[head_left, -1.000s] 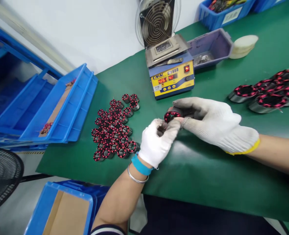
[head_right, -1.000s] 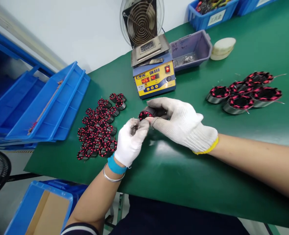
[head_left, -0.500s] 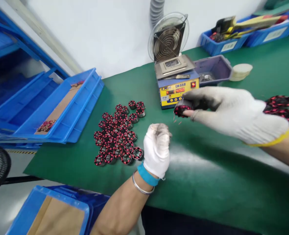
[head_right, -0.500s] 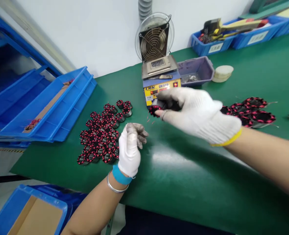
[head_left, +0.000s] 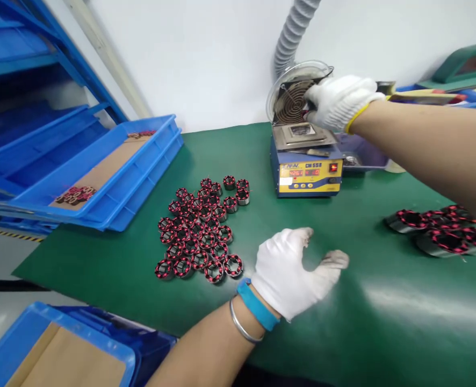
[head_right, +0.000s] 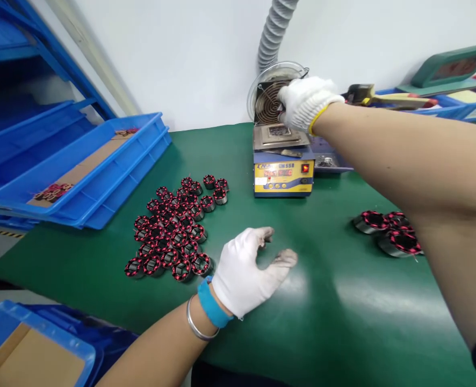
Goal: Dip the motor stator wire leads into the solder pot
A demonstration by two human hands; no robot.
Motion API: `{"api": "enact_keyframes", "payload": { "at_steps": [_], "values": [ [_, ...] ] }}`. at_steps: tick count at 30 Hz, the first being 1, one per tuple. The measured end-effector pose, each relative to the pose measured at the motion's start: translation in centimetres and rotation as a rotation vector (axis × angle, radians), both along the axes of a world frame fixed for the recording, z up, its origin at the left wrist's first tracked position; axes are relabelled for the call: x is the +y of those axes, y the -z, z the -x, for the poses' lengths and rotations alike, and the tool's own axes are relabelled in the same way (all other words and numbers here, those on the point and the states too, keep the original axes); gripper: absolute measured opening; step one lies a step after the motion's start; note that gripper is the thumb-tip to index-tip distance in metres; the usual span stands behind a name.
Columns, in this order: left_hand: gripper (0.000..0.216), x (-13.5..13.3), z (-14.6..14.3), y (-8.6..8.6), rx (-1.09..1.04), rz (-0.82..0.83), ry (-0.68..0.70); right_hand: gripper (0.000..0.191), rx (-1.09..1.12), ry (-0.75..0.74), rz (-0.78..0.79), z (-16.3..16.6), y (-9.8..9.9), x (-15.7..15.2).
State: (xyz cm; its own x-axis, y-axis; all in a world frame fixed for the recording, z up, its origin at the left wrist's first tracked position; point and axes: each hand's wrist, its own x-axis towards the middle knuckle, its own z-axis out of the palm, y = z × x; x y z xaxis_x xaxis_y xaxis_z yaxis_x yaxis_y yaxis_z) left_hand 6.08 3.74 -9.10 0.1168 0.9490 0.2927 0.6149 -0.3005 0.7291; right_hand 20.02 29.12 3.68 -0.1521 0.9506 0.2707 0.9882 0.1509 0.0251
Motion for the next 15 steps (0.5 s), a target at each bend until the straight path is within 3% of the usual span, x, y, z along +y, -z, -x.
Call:
{"api": "enact_keyframes", "payload": {
  "at_steps": [9,15],
  "values": [
    [0.058,-0.2,-0.3,-0.1,0.080,0.065,0.028,0.055,-0.131,-0.014,0.029,0.3,1.3,0.2],
    [0.056,0.0,-0.1,-0.4,0.101,0.101,0.031,0.055,-0.097,-0.022,0.000,0.2,0.7,-0.2]
  ]
}}
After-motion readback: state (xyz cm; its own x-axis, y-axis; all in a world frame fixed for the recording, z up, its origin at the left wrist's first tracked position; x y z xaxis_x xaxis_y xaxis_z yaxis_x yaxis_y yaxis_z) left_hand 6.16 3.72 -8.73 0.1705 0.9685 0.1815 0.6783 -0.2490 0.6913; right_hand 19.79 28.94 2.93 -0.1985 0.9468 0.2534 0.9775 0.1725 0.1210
